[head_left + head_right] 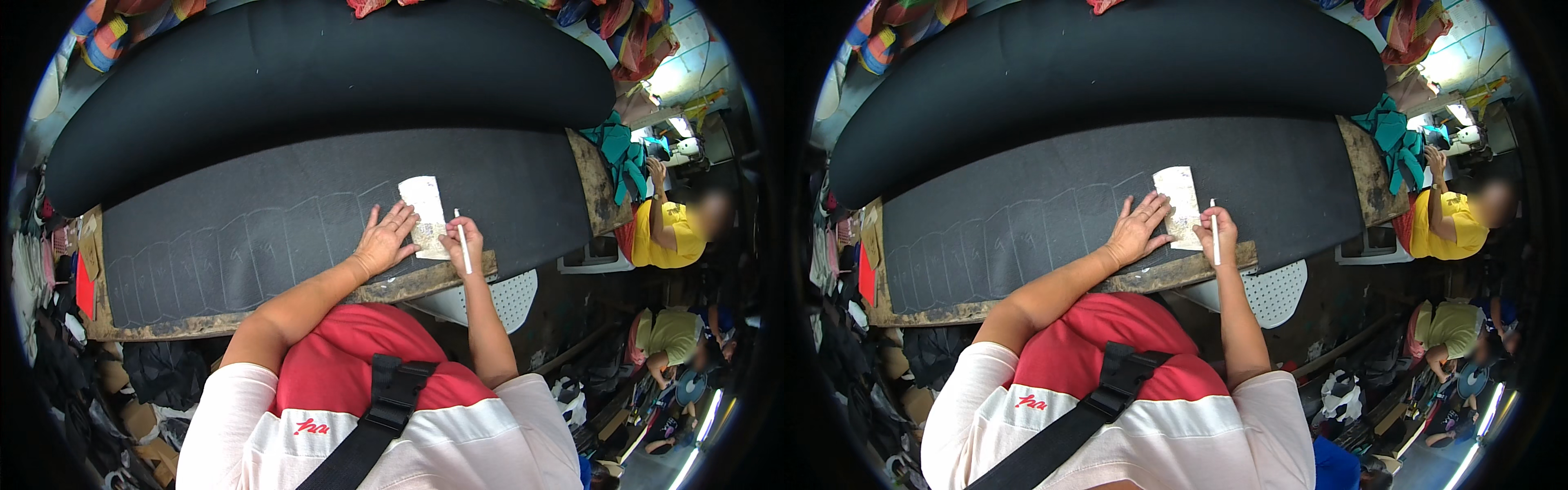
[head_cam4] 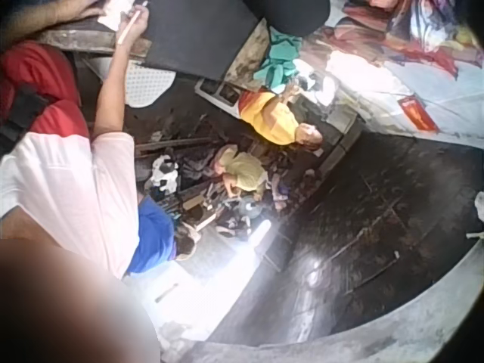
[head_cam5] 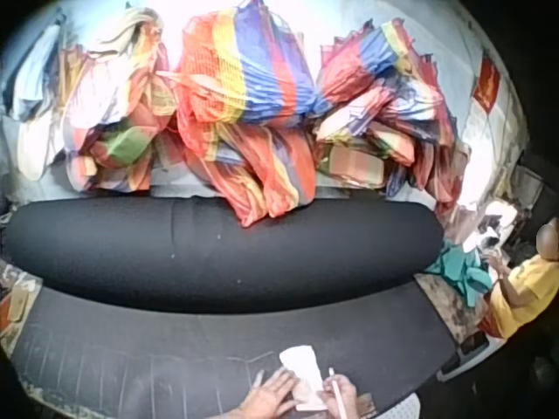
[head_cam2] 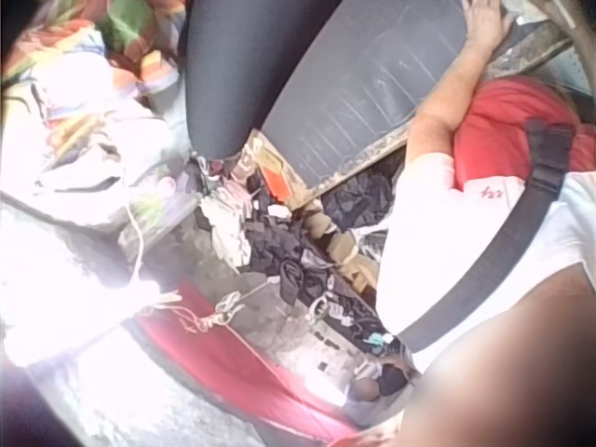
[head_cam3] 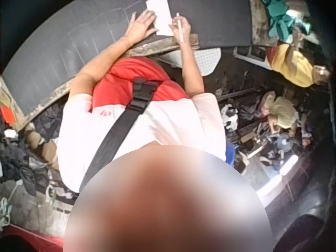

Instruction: The person adjusts the head-mounted camera, then unrolls a black fabric roll on a cluttered workbench. They consult a notebook and paper templates, then use a white chalk-like marker to trace multiple pattern outlines onto the fabric.

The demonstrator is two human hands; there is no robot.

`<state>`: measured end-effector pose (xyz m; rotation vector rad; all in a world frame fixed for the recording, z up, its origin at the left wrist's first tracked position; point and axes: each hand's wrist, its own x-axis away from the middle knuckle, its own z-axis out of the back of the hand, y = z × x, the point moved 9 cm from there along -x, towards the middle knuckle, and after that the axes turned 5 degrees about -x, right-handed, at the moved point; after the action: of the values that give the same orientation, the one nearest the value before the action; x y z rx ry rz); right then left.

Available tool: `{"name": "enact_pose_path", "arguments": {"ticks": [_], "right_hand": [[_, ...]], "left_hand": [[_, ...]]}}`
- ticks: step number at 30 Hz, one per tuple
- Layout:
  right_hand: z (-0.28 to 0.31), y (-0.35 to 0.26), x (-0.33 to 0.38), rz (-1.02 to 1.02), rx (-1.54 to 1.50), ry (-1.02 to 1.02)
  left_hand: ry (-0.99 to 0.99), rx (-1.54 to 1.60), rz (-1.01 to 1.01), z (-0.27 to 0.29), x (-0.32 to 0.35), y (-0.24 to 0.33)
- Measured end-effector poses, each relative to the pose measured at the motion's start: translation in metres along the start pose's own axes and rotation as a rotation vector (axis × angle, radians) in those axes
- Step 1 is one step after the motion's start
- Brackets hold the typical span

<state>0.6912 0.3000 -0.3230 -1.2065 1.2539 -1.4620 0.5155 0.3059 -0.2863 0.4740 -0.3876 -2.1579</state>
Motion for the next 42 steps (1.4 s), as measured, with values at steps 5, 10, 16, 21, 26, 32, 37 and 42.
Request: {"name": "enact_pose_path", "arguments": {"ticks": [5,10,16,21,26,32,37,42], "right_hand": [[-0.010,-0.002,0.006,0.038,0.255,0.036],[-0.015,-0.059,-0.006,0.432,0.580,0.125],[-0.073,-0.047,-0.065,0.255,0.335,-0.100],[-0.096,-0.046,-0.092,0.208,0.523,-0.138],[-0.040,-0.050,-0.104,0.083,0.423,0.149],[-0.036,-0.058,-0.038,0.355,0.676,0.025],[0.005,-0.050,0.037,0.172,0.717,-0.087],[-0.014,-0.022,0.056,-0.006,0.289,-0.161]], "left_hand": [[-0.241,-0.115,0.050,-0.024,-0.005,-0.013],[-0.266,-0.099,0.096,-0.027,-0.007,-0.012],[-0.265,-0.059,0.102,-0.026,-0.007,-0.014],[-0.247,-0.070,0.104,-0.025,-0.007,-0.015],[-0.232,-0.092,0.096,-0.026,-0.007,-0.014],[-0.234,-0.100,0.101,-0.027,-0.007,-0.014],[-0.237,-0.092,0.106,-0.025,-0.008,-0.014],[-0.245,-0.075,0.119,-0.028,-0.007,-0.015]]}}
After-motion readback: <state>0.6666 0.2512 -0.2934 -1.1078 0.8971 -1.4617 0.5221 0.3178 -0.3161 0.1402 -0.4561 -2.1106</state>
